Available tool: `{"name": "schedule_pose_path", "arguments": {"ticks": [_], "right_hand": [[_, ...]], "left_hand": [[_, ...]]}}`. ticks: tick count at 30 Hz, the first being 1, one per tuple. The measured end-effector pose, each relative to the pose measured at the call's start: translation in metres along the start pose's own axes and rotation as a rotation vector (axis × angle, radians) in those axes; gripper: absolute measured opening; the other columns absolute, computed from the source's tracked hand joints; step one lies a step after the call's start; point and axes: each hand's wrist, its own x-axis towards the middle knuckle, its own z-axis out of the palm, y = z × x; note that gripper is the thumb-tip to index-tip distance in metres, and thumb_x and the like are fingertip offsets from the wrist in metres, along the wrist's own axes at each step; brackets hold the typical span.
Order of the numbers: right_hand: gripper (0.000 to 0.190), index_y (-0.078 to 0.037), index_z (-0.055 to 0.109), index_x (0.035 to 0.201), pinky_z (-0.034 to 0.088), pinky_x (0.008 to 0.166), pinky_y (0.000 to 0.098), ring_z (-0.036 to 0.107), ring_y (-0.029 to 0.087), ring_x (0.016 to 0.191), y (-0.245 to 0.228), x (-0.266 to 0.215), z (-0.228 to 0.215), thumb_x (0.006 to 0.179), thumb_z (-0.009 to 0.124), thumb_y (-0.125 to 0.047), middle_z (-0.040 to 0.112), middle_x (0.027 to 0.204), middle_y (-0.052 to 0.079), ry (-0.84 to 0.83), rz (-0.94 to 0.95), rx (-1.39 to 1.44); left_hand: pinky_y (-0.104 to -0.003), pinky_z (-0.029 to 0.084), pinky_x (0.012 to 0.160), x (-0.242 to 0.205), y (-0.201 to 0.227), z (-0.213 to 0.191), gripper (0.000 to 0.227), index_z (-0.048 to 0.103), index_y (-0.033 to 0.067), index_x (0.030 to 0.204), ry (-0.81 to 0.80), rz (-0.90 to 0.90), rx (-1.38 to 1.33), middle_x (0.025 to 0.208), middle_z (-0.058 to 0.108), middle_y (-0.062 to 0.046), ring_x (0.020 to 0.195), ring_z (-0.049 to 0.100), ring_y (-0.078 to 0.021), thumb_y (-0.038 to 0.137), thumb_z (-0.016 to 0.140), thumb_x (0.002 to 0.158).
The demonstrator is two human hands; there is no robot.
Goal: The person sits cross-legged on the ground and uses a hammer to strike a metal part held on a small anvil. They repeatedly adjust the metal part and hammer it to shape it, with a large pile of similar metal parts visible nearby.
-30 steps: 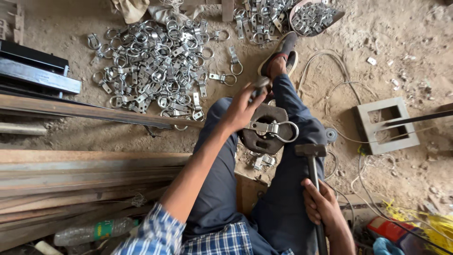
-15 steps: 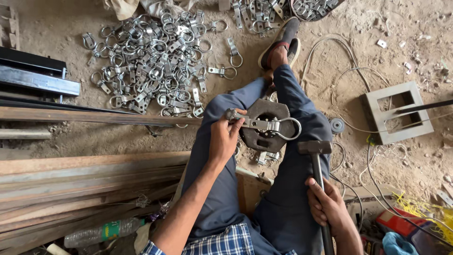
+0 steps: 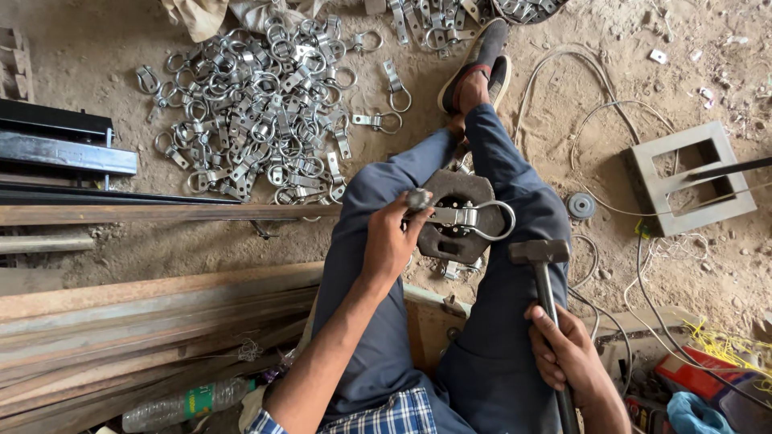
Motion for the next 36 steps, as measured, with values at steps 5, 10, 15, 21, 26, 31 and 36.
{"name": "schedule_pose_path", "arguments": {"ticks": [5, 10, 15, 21, 26, 31, 36], "right_hand": [[0.055, 0.0, 0.059, 0.105, 0.024, 0.025, 0.0262, 0.027, 0.007, 0.028, 0.002, -0.007, 0.007, 0.106, 0.032, -0.048, 0.032, 0.048, -0.002, 0.058, -0.066, 0.066], [0.044, -0.001, 0.058, 0.1, 0.031, 0.027, 0.0318, 0.034, 0.014, 0.03, 0.003, -0.011, 0.03, 0.106, 0.036, -0.038, 0.04, 0.049, 0.002, 0.233, -0.188, -0.283], [0.036, -0.001, 0.059, 0.091, 0.037, 0.04, 0.0379, 0.047, 0.018, 0.039, -0.044, -0.029, 0.047, 0.105, 0.049, -0.032, 0.05, 0.05, 0.004, 0.39, -0.698, -0.827], [0.032, -0.002, 0.06, 0.098, 0.039, 0.042, 0.0361, 0.048, 0.016, 0.044, -0.068, -0.047, 0.053, 0.106, 0.049, -0.031, 0.053, 0.055, 0.005, 0.276, -1.26, -0.356], [0.03, -0.003, 0.062, 0.104, 0.04, 0.044, 0.0346, 0.049, 0.015, 0.048, -0.058, 0.018, 0.048, 0.107, 0.049, -0.03, 0.055, 0.059, 0.006, 0.283, -1.104, -1.106], [0.029, -0.004, 0.064, 0.11, 0.042, 0.045, 0.033, 0.049, 0.013, 0.052, -0.059, 0.003, 0.024, 0.107, 0.049, -0.029, 0.057, 0.064, 0.007, 0.282, -0.855, -0.864], [0.04, -0.005, 0.055, 0.101, 0.03, 0.031, 0.0306, 0.036, 0.013, 0.034, -0.021, -0.023, 0.003, 0.11, 0.038, -0.041, 0.045, 0.055, 0.003, 0.173, -0.392, -0.219]], "left_hand": [[-0.039, 0.058, 0.07, 0.0, -0.003, 0.004, 0.017, 0.068, 0.0031, 0.112, -0.045, 0.012, -0.025, 0.096, 0.076, -0.017, 0.087, 0.078, -0.0314, 0.013, 0.071, 0.099], [-0.037, 0.061, 0.059, -0.005, -0.023, 0.023, 0.029, 0.065, 0.0085, 0.125, -0.101, -0.112, 0.042, 0.09, 0.076, -0.015, 0.075, 0.078, -0.0288, 0.012, 0.071, 0.097], [-0.038, 0.061, 0.063, -0.005, -0.03, 0.023, 0.036, 0.064, 0.008, 0.128, -0.031, 0.057, 0.095, 0.092, 0.076, -0.017, 0.077, 0.077, -0.0304, 0.011, 0.074, 0.094], [-0.04, 0.062, 0.063, -0.005, -0.026, 0.017, 0.035, 0.066, 0.0094, 0.128, -0.095, -0.082, 0.123, 0.091, 0.076, -0.018, 0.075, 0.077, -0.0307, 0.014, 0.075, 0.095], [-0.044, 0.059, 0.066, -0.007, -0.026, 0.019, 0.034, 0.064, 0.0077, 0.124, 0.029, 0.094, 0.052, 0.1, 0.075, -0.021, 0.083, 0.074, -0.0382, 0.01, 0.074, 0.092], [-0.049, 0.052, 0.063, -0.011, -0.029, 0.019, 0.032, 0.067, 0.0076, 0.123, -0.023, -0.004, 0.088, 0.082, 0.072, -0.021, 0.075, 0.071, -0.04, 0.013, 0.075, 0.092], [-0.04, 0.056, 0.065, -0.005, -0.026, 0.008, 0.019, 0.069, 0.0034, 0.11, 0.026, -0.088, -0.07, 0.091, 0.075, -0.018, 0.08, 0.076, -0.0322, 0.018, 0.073, 0.1]]}}
